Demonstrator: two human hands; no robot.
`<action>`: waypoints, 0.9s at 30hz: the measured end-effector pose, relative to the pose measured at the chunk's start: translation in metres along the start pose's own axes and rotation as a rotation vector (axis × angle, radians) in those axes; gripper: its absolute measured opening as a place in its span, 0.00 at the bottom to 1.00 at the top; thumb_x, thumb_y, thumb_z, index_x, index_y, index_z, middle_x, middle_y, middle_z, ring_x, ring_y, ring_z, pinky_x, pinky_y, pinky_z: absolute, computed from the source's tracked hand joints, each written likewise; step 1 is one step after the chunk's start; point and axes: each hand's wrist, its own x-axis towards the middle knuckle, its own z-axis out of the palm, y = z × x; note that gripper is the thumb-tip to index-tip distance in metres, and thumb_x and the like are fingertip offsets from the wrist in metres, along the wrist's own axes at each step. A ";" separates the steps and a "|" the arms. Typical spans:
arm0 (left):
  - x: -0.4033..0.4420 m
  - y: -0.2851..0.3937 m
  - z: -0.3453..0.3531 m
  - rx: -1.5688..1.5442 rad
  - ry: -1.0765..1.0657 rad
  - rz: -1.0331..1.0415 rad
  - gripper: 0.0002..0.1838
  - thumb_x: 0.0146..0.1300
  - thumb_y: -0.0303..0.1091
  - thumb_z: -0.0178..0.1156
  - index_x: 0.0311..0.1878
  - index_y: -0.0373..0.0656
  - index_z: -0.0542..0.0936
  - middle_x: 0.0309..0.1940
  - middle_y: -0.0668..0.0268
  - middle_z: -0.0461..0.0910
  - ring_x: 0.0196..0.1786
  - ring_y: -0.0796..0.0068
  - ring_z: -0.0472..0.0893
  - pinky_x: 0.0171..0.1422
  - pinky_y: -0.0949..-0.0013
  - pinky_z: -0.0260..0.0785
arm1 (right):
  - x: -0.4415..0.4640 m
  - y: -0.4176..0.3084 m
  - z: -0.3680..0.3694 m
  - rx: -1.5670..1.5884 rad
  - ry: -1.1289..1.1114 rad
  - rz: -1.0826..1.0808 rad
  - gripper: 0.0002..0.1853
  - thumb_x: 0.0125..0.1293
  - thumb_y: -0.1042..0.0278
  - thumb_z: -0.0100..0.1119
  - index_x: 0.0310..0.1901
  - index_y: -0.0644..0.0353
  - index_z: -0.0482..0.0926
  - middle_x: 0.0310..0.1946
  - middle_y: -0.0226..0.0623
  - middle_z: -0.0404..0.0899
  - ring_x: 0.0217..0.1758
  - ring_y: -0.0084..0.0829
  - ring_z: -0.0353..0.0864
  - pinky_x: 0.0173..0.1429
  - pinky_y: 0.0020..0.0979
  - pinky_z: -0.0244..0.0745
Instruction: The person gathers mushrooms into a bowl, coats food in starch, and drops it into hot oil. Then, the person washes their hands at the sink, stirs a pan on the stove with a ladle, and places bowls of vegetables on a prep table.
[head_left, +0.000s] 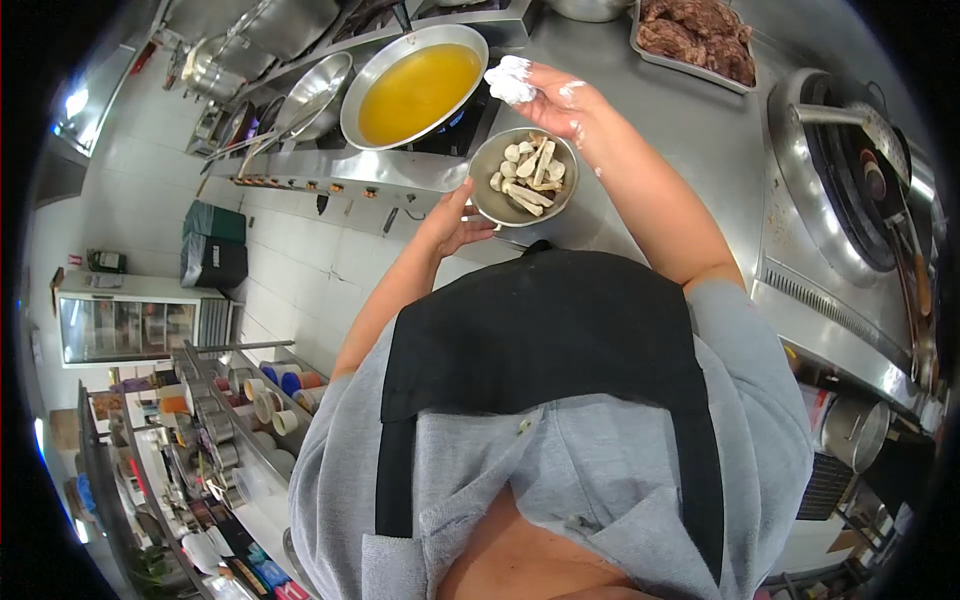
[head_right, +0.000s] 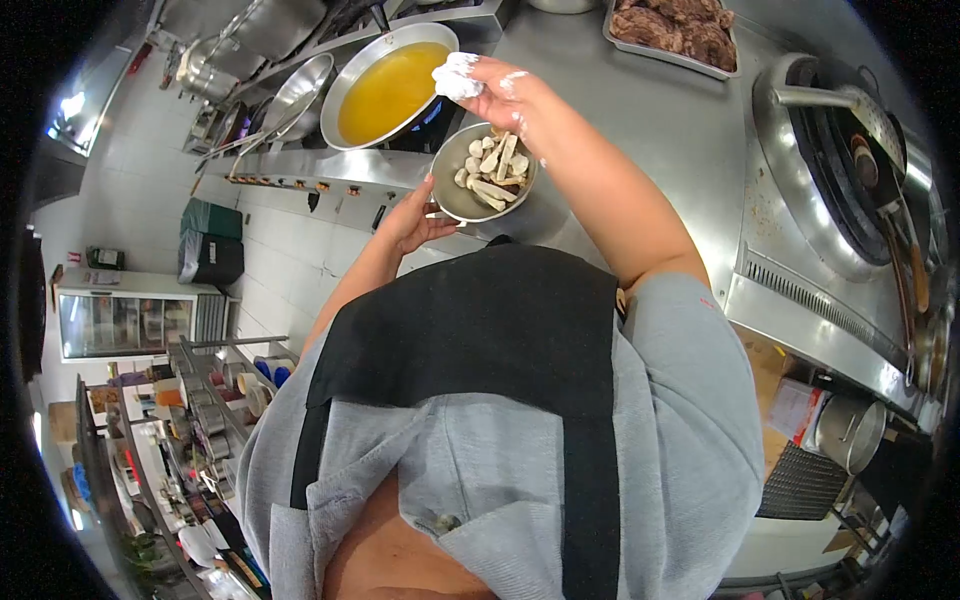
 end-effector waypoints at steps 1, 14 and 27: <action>0.004 0.000 -0.001 0.016 -0.001 0.005 0.28 0.68 0.54 0.45 0.60 0.40 0.60 0.46 0.56 0.69 0.40 0.65 0.77 0.47 0.59 0.76 | 0.000 -0.003 0.002 0.002 -0.001 -0.008 0.17 0.67 0.74 0.47 0.56 0.69 0.65 0.51 0.47 0.75 0.49 0.38 0.79 0.49 0.30 0.80; 0.021 -0.007 0.009 -0.092 -0.128 0.014 0.22 0.59 0.23 0.47 0.58 0.30 0.61 0.49 0.50 0.73 0.44 0.59 0.80 0.49 0.58 0.77 | 0.019 0.005 0.013 -0.110 0.024 0.072 0.17 0.68 0.73 0.45 0.58 0.67 0.65 0.51 0.47 0.75 0.46 0.36 0.80 0.44 0.27 0.81; -0.079 -0.022 -0.142 -0.408 0.030 0.150 0.26 0.54 0.21 0.47 0.59 0.31 0.60 0.51 0.50 0.72 0.46 0.57 0.80 0.49 0.56 0.78 | 0.092 0.044 0.073 -0.135 0.063 0.071 0.14 0.65 0.75 0.49 0.52 0.69 0.68 0.49 0.49 0.76 0.47 0.37 0.80 0.50 0.31 0.80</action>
